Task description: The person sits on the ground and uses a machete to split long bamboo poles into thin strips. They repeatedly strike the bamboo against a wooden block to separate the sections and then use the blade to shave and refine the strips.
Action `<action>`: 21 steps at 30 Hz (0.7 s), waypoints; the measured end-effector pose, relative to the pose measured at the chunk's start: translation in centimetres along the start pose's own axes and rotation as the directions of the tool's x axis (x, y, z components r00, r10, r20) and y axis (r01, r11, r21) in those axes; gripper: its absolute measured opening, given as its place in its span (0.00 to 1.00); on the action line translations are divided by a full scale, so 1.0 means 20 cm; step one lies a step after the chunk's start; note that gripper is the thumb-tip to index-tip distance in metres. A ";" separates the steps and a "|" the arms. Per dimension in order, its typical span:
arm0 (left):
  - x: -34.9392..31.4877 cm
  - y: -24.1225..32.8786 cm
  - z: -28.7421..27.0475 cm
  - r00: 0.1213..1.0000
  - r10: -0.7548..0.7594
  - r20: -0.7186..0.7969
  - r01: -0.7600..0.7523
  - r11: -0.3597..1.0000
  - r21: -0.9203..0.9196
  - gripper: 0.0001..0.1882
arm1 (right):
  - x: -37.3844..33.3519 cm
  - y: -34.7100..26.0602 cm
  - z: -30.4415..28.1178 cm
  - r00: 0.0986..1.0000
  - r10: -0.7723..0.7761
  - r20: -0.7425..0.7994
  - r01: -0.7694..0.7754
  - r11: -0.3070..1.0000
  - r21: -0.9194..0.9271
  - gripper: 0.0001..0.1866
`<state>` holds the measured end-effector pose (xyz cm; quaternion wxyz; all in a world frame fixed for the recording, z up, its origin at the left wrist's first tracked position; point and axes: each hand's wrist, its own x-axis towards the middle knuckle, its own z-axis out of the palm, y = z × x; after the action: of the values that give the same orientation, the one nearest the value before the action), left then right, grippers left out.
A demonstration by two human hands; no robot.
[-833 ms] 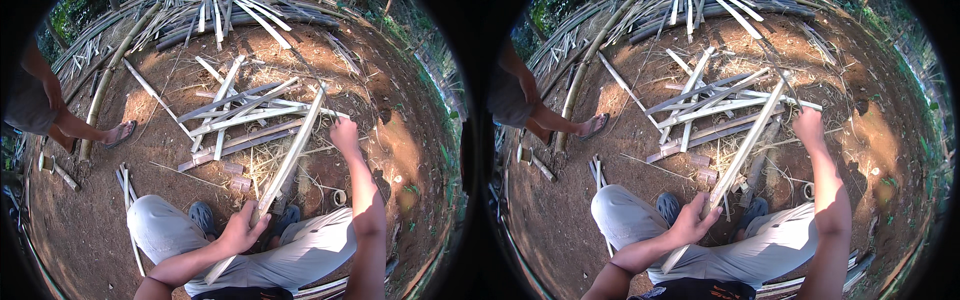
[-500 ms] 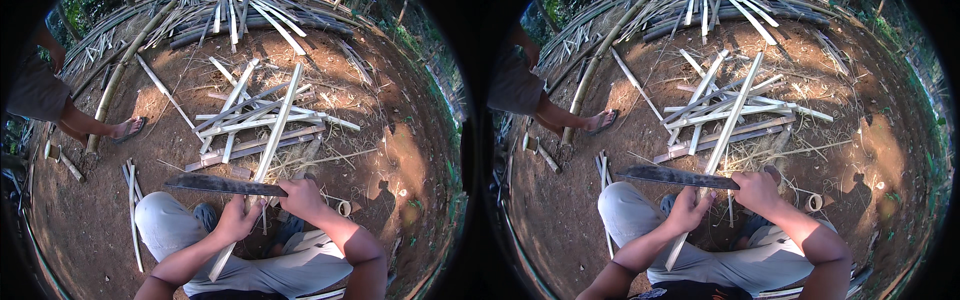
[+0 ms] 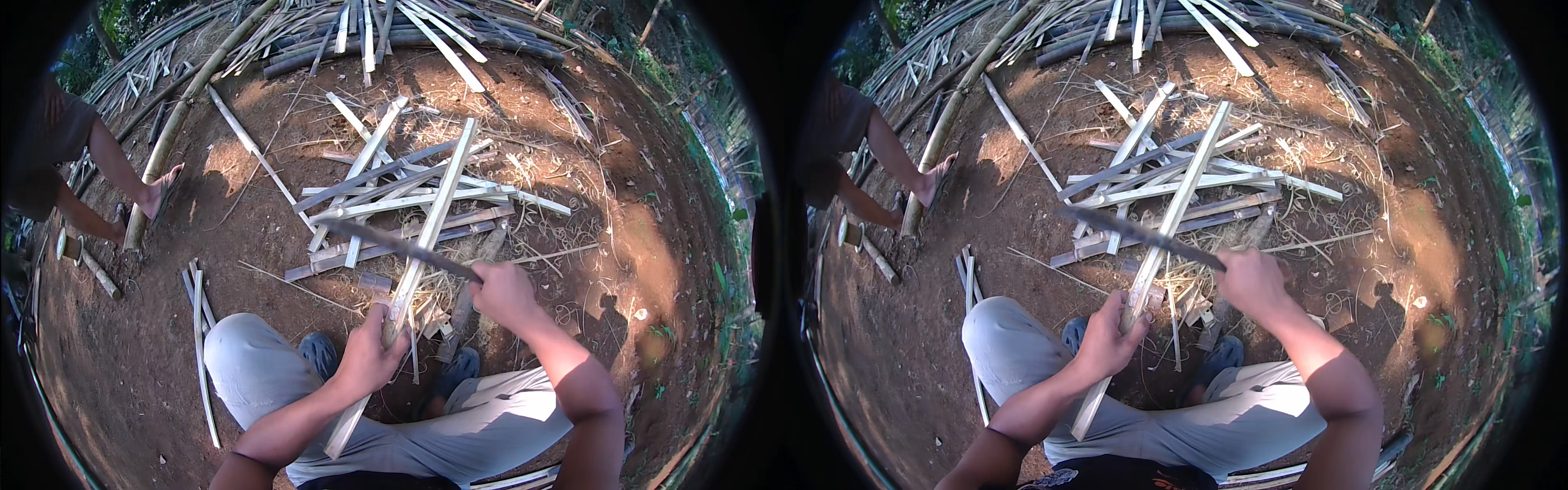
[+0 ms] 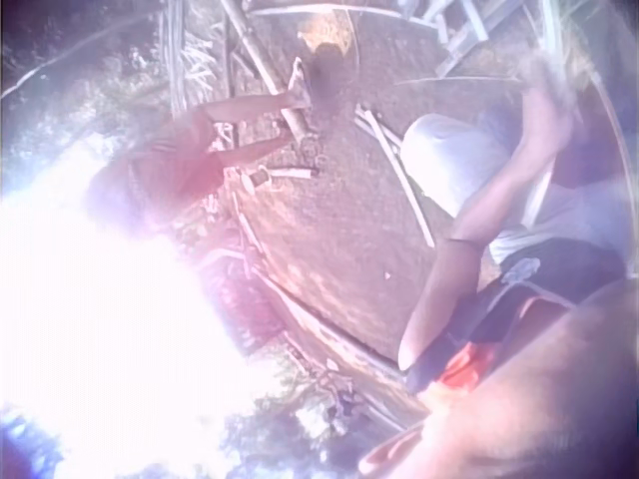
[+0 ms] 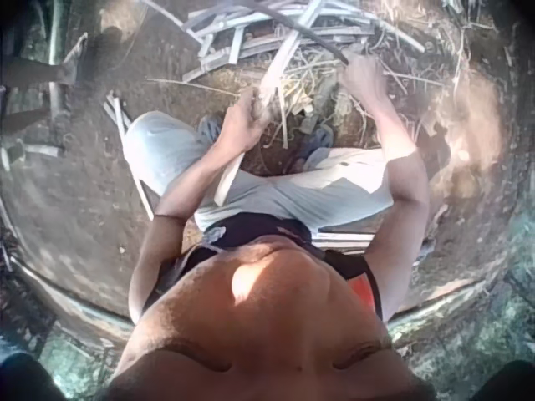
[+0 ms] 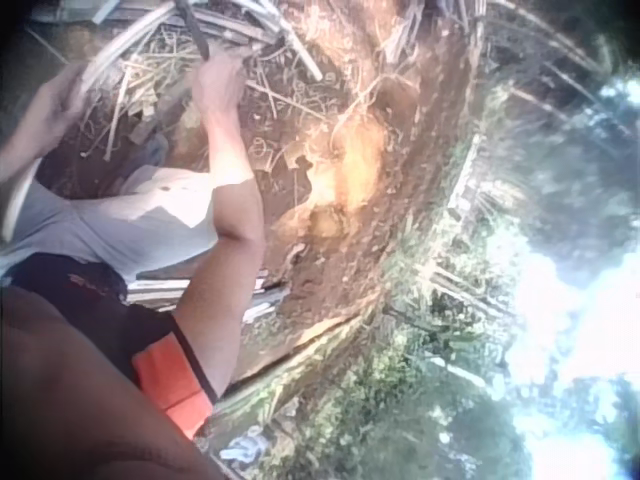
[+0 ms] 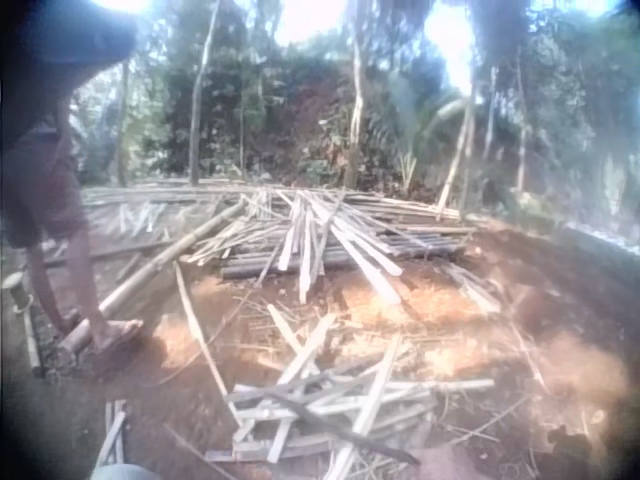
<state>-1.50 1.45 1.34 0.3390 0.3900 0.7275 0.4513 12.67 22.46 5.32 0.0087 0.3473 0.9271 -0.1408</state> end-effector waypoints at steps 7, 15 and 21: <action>-0.03 0.06 0.00 0.996 0.088 0.013 -0.088 0.994 0.061 0.27 | -0.09 -0.09 0.18 0.957 -0.272 -0.101 0.281 0.956 0.088 0.08; -0.10 0.09 -0.08 0.989 0.134 0.068 -0.138 0.989 0.053 0.21 | 0.15 0.21 0.11 0.918 -0.098 -0.384 0.067 0.993 -0.094 0.05; -0.30 0.10 -0.09 0.947 0.150 0.283 -0.180 0.980 0.084 0.21 | 0.25 0.79 -0.16 0.743 0.547 -0.386 -0.539 0.831 0.140 0.11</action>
<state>0.35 -3.83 4.69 0.3760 0.5264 0.6616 0.3792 19.45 37.91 3.86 -0.1491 0.6234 0.7648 -0.0651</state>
